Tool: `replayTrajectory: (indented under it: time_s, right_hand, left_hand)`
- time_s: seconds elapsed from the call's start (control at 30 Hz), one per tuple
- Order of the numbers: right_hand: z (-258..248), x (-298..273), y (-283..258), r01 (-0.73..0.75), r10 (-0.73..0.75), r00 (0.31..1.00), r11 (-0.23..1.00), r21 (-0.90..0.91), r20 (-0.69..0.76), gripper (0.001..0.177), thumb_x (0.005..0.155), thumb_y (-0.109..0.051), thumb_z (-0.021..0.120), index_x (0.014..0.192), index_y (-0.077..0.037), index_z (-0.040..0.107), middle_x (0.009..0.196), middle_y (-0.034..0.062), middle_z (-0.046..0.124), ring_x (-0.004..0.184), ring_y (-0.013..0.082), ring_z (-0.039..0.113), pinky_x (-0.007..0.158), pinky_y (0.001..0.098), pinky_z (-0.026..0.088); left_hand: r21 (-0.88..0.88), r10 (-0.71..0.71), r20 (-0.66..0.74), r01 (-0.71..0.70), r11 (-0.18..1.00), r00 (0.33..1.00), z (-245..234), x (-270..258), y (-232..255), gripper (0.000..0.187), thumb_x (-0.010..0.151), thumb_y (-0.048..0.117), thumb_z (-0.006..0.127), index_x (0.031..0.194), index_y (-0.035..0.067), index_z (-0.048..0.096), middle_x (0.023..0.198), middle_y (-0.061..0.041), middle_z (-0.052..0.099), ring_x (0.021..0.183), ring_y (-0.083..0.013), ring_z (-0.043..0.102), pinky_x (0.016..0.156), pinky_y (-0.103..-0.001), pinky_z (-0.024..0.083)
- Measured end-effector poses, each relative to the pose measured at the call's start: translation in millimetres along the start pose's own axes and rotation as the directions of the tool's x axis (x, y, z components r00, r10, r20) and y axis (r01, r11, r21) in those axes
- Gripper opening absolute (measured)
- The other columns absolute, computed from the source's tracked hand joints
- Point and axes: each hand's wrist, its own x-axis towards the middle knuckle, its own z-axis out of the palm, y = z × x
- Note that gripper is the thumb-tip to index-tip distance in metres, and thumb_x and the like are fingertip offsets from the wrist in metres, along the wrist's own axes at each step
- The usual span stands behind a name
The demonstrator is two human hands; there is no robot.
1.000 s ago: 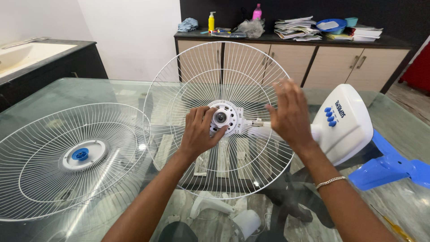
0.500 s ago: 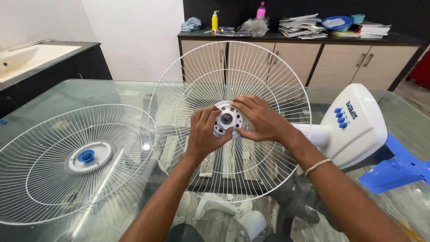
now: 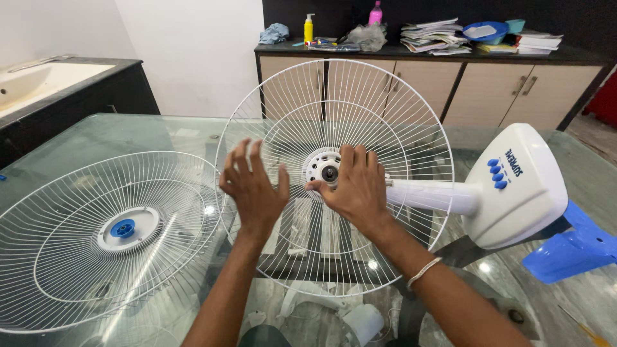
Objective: The person assembles a table fan by attaching the front wire cage to the fan head and securing it with a central nut. They use a screwdriver to tighten the nut and repeatedly adjust the cage to ensure it is properly aligned.
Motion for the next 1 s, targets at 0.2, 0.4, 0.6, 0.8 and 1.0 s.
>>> replayTrajectory:
  time_s: [0.2, 0.4, 0.6, 0.8, 1.0]
  right_hand:
    - [18, -5, -16, -0.106, 0.084, 0.987, 0.981, -0.164, -0.135, 0.101, 0.068, -0.097, 0.055, 0.1, -0.002, 0.059, 0.091, 0.0106, 0.052, 0.084, 0.0254, 0.05, 0.071, 0.0462, 0.044]
    - [29, 4, -8, -0.01, -0.026, 0.987, 0.975, -0.221, -0.161, 0.087, 0.081, -0.092, 0.059, 0.092, -0.006, 0.065, 0.084, 0.0091, 0.056, 0.073, 0.0211, 0.053, 0.05, 0.0366, 0.047]
    - [27, 6, -7, -0.058, 0.0, 0.977, 0.962, -0.266, -0.212, 0.086, 0.076, -0.089, 0.063, 0.082, -0.003, 0.064, 0.078, 0.008, 0.058, 0.074, 0.0229, 0.056, 0.046, 0.0355, 0.053]
    - [28, -4, -19, -0.197, 0.13, 0.951, 0.954, -0.227, -0.279, 0.078, 0.078, -0.082, 0.067, 0.082, -0.004, 0.066, 0.08, 0.01, 0.061, 0.074, 0.0223, 0.059, 0.044, 0.0376, 0.052]
    - [32, -14, -20, -0.22, 0.154, 0.928, 0.962, -0.164, -0.341, 0.078, 0.079, -0.079, 0.072, 0.078, -0.002, 0.064, 0.076, 0.0128, 0.062, 0.073, 0.0253, 0.059, 0.057, 0.0399, 0.054]
  left_hand:
    - [0.008, -0.292, 0.124, 0.294, 0.956, 0.948, -10, 11, -26, 0.08, 0.091, 0.036, 0.073, 0.147, -0.008, 0.037, 0.138, -0.027, 0.049, 0.12, -0.038, 0.053, 0.093, -0.054, 0.045]
    - [-0.025, -0.405, 0.241, 0.422, 0.906, 0.882, -16, 13, -40, 0.066, 0.094, 0.03, 0.07, 0.141, -0.009, 0.045, 0.12, -0.028, 0.063, 0.1, -0.0431, 0.068, 0.079, -0.049, 0.056]
    - [0.019, -0.522, 0.392, 0.56, 0.828, 0.758, -22, 21, -38, 0.04, 0.1, 0.026, 0.063, 0.126, -0.002, 0.053, 0.096, -0.023, 0.073, 0.084, -0.0453, 0.073, 0.07, -0.054, 0.057]
    - [0.051, -0.514, 0.393, 0.539, 0.84, 0.763, -23, 23, -35, 0.035, 0.099, 0.02, 0.06, 0.124, -0.003, 0.05, 0.099, -0.026, 0.071, 0.083, -0.0476, 0.072, 0.069, -0.056, 0.057]
    - [0.015, -0.503, 0.386, 0.539, 0.842, 0.774, -25, 21, -31, 0.033, 0.1, 0.018, 0.059, 0.123, -0.004, 0.049, 0.103, -0.027, 0.069, 0.085, -0.0485, 0.071, 0.07, -0.056, 0.056]
